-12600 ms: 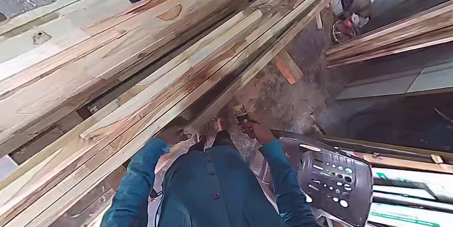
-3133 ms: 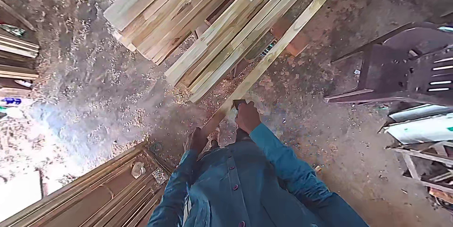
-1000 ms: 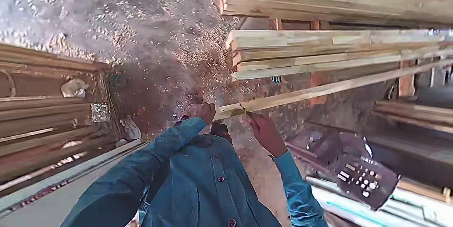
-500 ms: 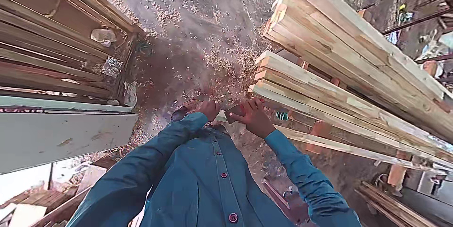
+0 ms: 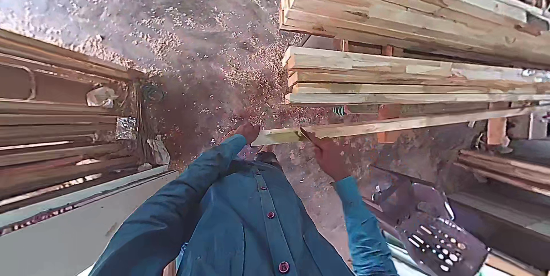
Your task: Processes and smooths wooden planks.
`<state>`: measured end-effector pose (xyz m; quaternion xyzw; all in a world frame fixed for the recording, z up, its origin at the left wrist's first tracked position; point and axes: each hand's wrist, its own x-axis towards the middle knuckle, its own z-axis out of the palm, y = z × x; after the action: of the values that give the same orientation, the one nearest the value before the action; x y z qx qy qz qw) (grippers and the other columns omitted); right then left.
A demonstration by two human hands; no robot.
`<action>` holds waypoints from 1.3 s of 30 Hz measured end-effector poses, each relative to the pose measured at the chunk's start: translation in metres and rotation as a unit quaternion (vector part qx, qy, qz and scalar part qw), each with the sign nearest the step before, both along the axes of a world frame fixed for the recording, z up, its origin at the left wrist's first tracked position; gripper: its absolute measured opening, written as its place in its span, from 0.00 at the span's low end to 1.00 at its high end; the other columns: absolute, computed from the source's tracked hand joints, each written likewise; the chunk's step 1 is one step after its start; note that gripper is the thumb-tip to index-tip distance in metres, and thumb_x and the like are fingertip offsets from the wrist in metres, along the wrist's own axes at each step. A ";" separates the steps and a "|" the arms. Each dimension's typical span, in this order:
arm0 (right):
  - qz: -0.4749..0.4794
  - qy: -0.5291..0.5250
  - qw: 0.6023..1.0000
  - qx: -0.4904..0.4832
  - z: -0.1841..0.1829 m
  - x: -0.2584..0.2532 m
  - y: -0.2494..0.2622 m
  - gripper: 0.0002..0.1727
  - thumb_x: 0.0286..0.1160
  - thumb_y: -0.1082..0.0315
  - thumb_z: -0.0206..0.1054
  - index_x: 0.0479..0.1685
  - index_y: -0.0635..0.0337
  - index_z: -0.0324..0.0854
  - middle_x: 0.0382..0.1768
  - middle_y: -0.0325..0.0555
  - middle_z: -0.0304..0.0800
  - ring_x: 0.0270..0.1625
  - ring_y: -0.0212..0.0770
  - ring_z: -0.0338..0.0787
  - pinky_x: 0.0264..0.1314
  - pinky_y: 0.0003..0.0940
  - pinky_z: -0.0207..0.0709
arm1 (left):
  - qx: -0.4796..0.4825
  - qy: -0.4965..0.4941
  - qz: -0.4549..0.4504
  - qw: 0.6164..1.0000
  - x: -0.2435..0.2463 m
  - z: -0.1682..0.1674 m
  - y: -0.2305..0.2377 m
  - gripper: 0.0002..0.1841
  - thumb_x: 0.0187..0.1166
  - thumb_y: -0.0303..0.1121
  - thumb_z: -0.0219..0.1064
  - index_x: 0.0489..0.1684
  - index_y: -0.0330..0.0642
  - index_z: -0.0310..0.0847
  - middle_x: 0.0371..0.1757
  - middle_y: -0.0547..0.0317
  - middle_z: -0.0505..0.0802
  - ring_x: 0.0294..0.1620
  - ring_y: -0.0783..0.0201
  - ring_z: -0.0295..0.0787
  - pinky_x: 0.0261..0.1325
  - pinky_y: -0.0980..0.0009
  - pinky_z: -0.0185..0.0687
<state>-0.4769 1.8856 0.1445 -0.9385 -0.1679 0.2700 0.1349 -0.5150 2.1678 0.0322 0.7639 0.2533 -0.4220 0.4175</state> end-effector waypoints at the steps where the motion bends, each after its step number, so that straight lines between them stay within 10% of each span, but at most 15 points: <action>1: -0.049 0.022 0.998 0.030 -0.007 -0.018 0.011 0.28 0.84 0.69 0.62 0.85 0.51 0.74 0.55 0.65 0.91 0.58 0.62 0.89 0.66 0.59 0.80 | -0.004 0.010 -0.006 1.000 0.004 -0.004 0.002 0.36 0.95 0.53 0.37 0.67 0.25 0.80 0.72 0.24 0.83 0.78 0.31 0.77 0.77 0.29 0.68; 8: -0.241 -0.003 0.970 -0.023 -0.063 -0.094 0.101 0.36 0.86 0.68 0.61 0.94 0.47 0.57 0.68 0.75 0.76 0.61 0.68 0.87 0.62 0.57 0.85 | -0.032 0.024 -0.049 0.998 0.005 -0.026 0.008 0.36 0.95 0.56 0.39 0.68 0.29 0.80 0.63 0.25 0.87 0.63 0.32 0.86 0.65 0.32 0.77; 14: -0.318 0.071 0.943 -0.062 -0.014 -0.101 0.127 0.33 0.86 0.68 0.58 0.92 0.52 0.60 0.72 0.76 0.75 0.64 0.68 0.87 0.66 0.56 0.82 | 0.004 0.012 -0.092 0.996 0.011 0.000 0.006 0.32 0.96 0.51 0.38 0.70 0.29 0.77 0.60 0.30 0.87 0.53 0.42 0.86 0.60 0.44 0.79; 20: -0.395 0.080 0.915 0.023 -0.032 -0.080 0.139 0.36 0.86 0.64 0.61 0.93 0.58 0.54 0.71 0.76 0.72 0.58 0.68 0.89 0.60 0.58 0.85 | 0.029 0.004 -0.107 0.994 0.010 0.013 -0.002 0.32 0.97 0.48 0.37 0.74 0.28 0.75 0.70 0.27 0.84 0.69 0.37 0.84 0.71 0.41 0.77; 25: -0.303 0.224 0.926 0.013 0.008 -0.106 0.161 0.41 0.80 0.75 0.60 0.95 0.62 0.47 0.80 0.81 0.59 0.69 0.76 0.81 0.66 0.61 0.81 | 0.038 0.002 -0.094 0.995 0.010 -0.005 -0.002 0.32 0.97 0.49 0.36 0.66 0.30 0.81 0.56 0.34 0.89 0.48 0.44 0.87 0.53 0.45 0.82; 28: -0.275 0.231 0.933 0.021 0.030 -0.105 0.136 0.37 0.73 0.69 0.68 0.87 0.60 0.65 0.75 0.79 0.68 0.65 0.75 0.83 0.60 0.67 0.81 | 0.075 0.011 -0.100 0.992 0.009 0.004 -0.006 0.33 0.97 0.50 0.36 0.68 0.29 0.80 0.64 0.30 0.88 0.60 0.39 0.87 0.62 0.40 0.80; 33: -0.192 0.125 0.969 0.087 0.036 -0.054 0.049 0.17 0.91 0.60 0.54 0.61 0.63 0.80 0.44 0.61 0.87 0.52 0.61 0.89 0.54 0.61 0.80 | 0.112 -0.005 -0.115 0.987 0.006 0.011 -0.010 0.33 0.96 0.51 0.37 0.69 0.30 0.81 0.67 0.33 0.88 0.67 0.39 0.87 0.70 0.39 0.78; 39: 0.100 -0.038 0.992 0.074 0.011 0.030 0.004 0.23 0.77 0.68 0.68 0.69 0.33 0.88 0.61 0.58 0.85 0.69 0.62 0.80 0.71 0.67 0.66 | 0.161 -0.029 -0.132 0.978 -0.003 0.034 -0.021 0.33 0.96 0.49 0.39 0.67 0.30 0.83 0.71 0.34 0.87 0.77 0.40 0.81 0.79 0.40 0.71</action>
<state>-0.4466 1.8892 0.1553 -0.9139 -0.2854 0.2336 0.1695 -0.5178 2.1464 0.0659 0.8598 0.2027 -0.4045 0.2367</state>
